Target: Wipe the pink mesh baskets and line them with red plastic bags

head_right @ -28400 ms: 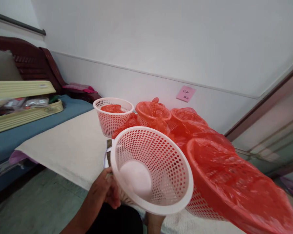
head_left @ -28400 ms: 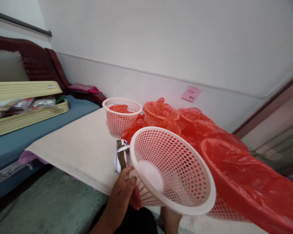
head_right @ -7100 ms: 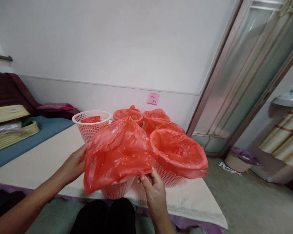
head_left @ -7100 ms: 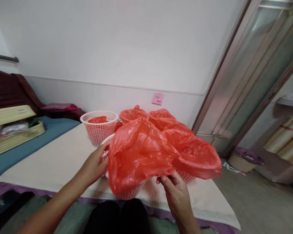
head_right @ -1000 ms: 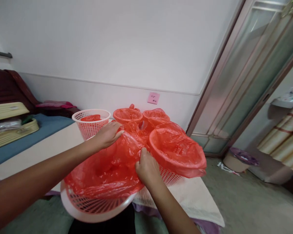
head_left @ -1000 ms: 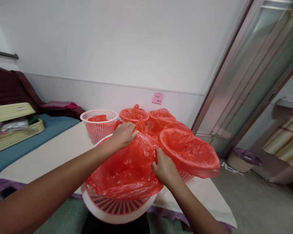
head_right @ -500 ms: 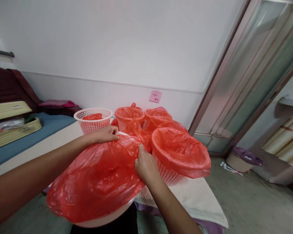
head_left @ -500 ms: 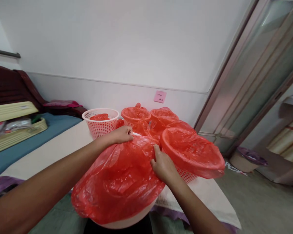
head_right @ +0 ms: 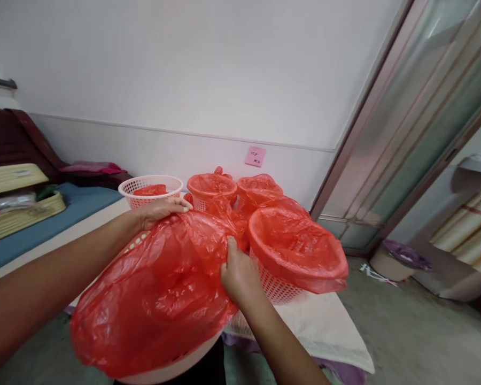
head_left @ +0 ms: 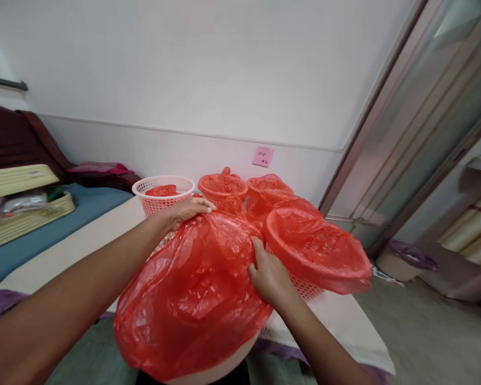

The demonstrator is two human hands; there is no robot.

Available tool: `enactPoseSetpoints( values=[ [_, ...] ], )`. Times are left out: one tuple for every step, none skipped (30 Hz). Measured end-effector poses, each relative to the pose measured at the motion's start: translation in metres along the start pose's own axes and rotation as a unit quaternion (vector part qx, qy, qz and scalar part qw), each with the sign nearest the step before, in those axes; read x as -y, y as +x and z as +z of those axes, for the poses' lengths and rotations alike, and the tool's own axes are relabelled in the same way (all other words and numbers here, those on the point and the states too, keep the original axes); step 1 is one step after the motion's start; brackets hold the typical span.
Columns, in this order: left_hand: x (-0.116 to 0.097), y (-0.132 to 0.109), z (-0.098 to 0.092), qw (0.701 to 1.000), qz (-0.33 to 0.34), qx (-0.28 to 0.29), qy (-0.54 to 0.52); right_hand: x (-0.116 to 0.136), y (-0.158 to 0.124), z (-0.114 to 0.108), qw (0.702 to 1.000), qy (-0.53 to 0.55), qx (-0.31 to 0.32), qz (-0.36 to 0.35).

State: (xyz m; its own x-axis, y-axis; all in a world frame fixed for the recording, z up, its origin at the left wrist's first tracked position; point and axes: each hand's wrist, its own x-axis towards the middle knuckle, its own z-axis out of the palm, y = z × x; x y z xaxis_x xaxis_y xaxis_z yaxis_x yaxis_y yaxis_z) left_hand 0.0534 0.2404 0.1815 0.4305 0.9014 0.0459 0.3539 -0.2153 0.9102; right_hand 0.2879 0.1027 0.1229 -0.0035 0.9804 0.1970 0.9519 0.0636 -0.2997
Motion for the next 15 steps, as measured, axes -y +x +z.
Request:
enactPoseSetpoints(
  values=[
    [0.001,0.002,-0.001,1.000,0.003,-0.019,0.005,0.000,-0.001,0.000,1.000,-0.001,0.001,0.002],
    [0.002,0.005,-0.002,0.999,0.008,-0.040,0.016,0.000,-0.001,-0.001,1.000,0.000,0.003,0.004],
    [0.003,0.008,-0.004,0.998,0.013,-0.059,0.033,0.000,-0.002,-0.001,1.000,0.001,0.004,0.005],
    [0.004,0.011,-0.007,0.996,0.018,-0.075,0.054,0.000,-0.002,-0.001,1.000,0.005,0.006,0.006],
    [0.005,0.014,-0.010,0.993,0.021,-0.085,0.077,0.001,-0.003,-0.001,1.000,0.008,0.007,0.007],
    [0.006,0.017,-0.013,0.991,0.023,-0.088,0.101,0.001,-0.003,-0.002,1.000,0.012,0.008,0.008],
    [0.007,0.019,-0.015,0.988,0.023,-0.087,0.123,0.002,-0.003,-0.002,1.000,0.015,0.008,0.007],
    [0.008,0.022,-0.017,0.986,0.022,-0.083,0.143,0.002,-0.003,-0.002,1.000,0.016,0.008,0.006],
    [0.010,0.024,-0.017,0.984,0.021,-0.078,0.160,0.003,-0.003,-0.001,1.000,0.016,0.008,0.005],
    [0.012,0.026,-0.018,0.981,0.018,-0.075,0.176,0.003,-0.002,-0.001,1.000,0.015,0.008,0.005],
    [0.015,0.028,-0.018,0.979,0.014,-0.074,0.190,0.003,-0.002,-0.001,1.000,0.014,0.007,0.006],
    [0.018,0.030,-0.017,0.976,0.009,-0.075,0.202,0.003,-0.002,-0.001,1.000,0.014,0.007,0.007],
    [0.021,0.031,-0.018,0.974,0.001,-0.078,0.211,0.003,-0.001,0.000,1.000,0.015,0.008,0.007],
    [0.025,0.032,-0.019,0.973,-0.007,-0.081,0.215,0.002,-0.001,0.000,1.000,0.019,0.008,0.009],
    [0.029,0.033,-0.020,0.973,-0.017,-0.084,0.214,0.001,-0.001,0.001,1.000,0.024,0.009,0.009]
  ],
)
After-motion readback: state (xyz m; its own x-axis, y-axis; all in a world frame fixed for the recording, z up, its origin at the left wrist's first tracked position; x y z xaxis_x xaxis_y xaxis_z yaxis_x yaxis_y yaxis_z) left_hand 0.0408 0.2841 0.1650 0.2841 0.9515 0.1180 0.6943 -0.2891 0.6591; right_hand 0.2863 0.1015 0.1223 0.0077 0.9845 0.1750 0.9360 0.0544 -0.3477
